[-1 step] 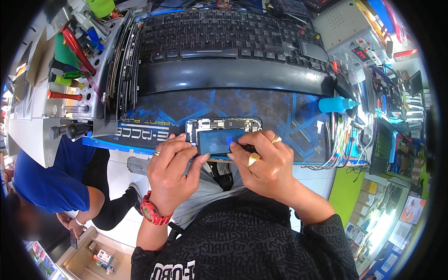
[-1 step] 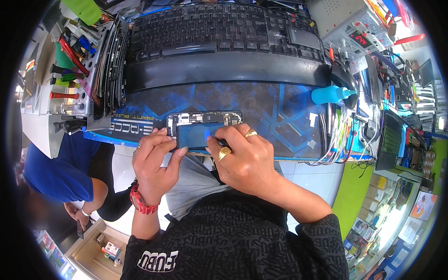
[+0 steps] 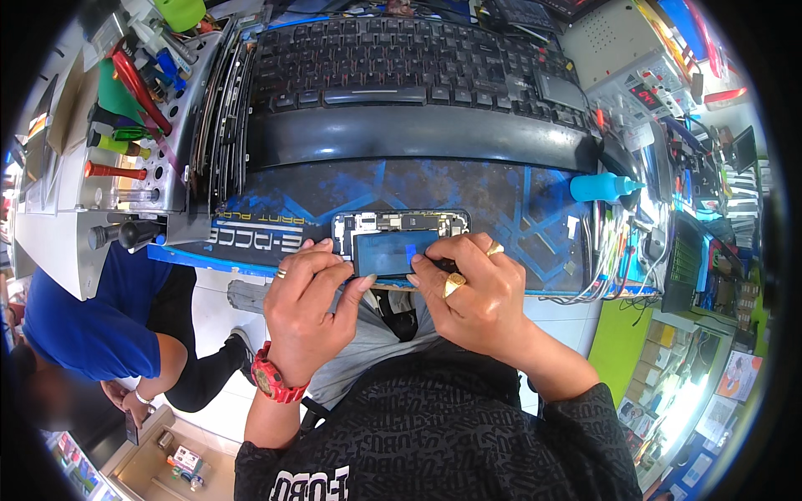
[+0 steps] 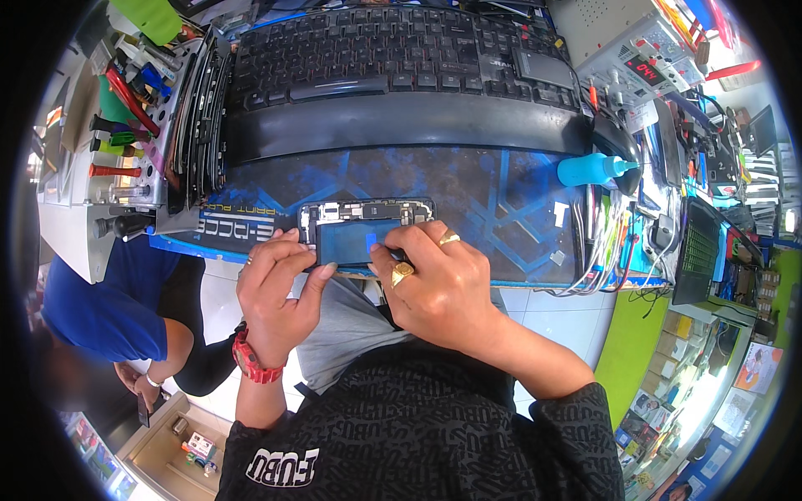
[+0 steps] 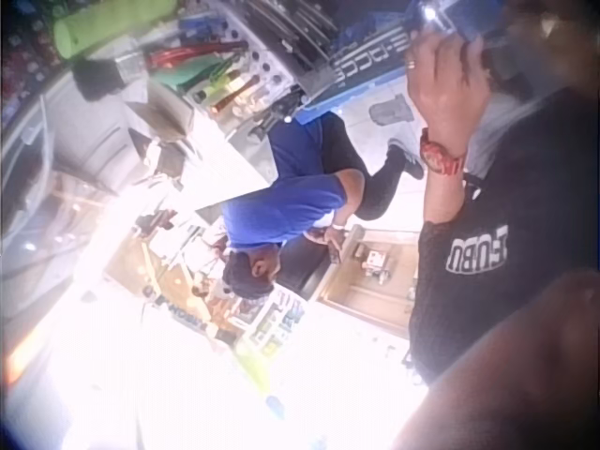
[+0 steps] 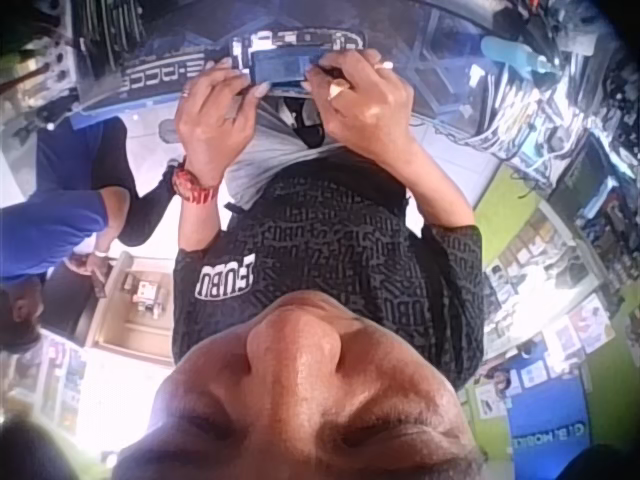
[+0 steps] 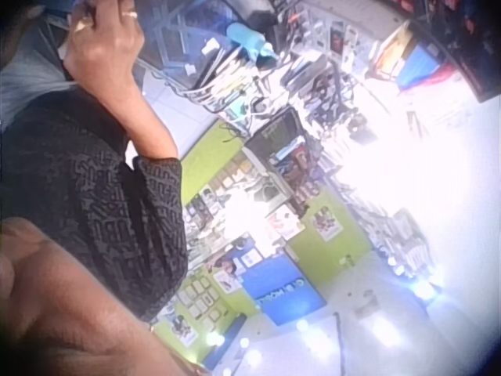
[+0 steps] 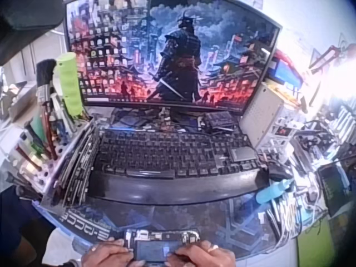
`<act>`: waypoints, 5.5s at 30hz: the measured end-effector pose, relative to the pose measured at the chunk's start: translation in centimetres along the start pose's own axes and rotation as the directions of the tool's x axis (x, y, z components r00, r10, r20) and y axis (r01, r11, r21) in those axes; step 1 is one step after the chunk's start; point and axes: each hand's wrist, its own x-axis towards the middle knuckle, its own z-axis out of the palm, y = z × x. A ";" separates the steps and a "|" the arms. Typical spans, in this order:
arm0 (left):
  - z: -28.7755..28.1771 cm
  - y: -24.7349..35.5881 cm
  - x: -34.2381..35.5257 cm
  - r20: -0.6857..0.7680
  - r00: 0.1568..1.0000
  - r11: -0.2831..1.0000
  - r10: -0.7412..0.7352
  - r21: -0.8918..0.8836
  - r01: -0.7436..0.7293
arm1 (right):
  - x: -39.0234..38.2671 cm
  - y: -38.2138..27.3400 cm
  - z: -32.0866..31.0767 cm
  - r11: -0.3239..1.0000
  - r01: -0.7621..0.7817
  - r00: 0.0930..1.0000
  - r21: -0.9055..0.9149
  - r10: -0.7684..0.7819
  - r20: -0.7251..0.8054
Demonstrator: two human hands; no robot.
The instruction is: The person takes a replacement screen out of a plastic tray, picks up a disassembled mobile phone, and fits the screen assembly into the metal frame.
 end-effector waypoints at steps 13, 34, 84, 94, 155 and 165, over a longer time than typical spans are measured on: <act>-0.2 0.1 0.1 0.014 0.999 0.999 -0.050 -0.007 0.050 | 0.2 -0.2 -0.4 0.999 -0.043 0.997 -0.023 0.044 0.059; -0.6 0.6 0.8 0.018 0.989 0.987 -0.150 -0.060 0.151 | 0.7 -0.3 -0.6 0.999 -0.017 0.995 -0.049 0.022 0.097; -0.6 -0.1 0.0 0.024 0.994 0.987 -0.102 -0.126 0.105 | -0.7 0.5 0.8 0.944 0.233 0.973 -0.235 -0.224 0.064; -0.5 -0.1 0.1 0.017 0.992 0.981 -0.127 -0.148 0.128 | -0.5 0.1 1.1 0.960 0.180 0.983 -0.215 -0.180 0.023; 0.9 -0.1 -0.1 -0.075 0.997 0.999 -0.009 0.050 0.013 | -4.0 0.0 1.0 0.986 -0.042 0.992 -0.163 0.022 -0.124; 0.9 -0.1 -0.1 -0.053 0.998 0.995 0.036 0.094 -0.031 | -3.8 -0.7 0.5 0.952 -0.004 0.999 -0.306 -0.008 -0.039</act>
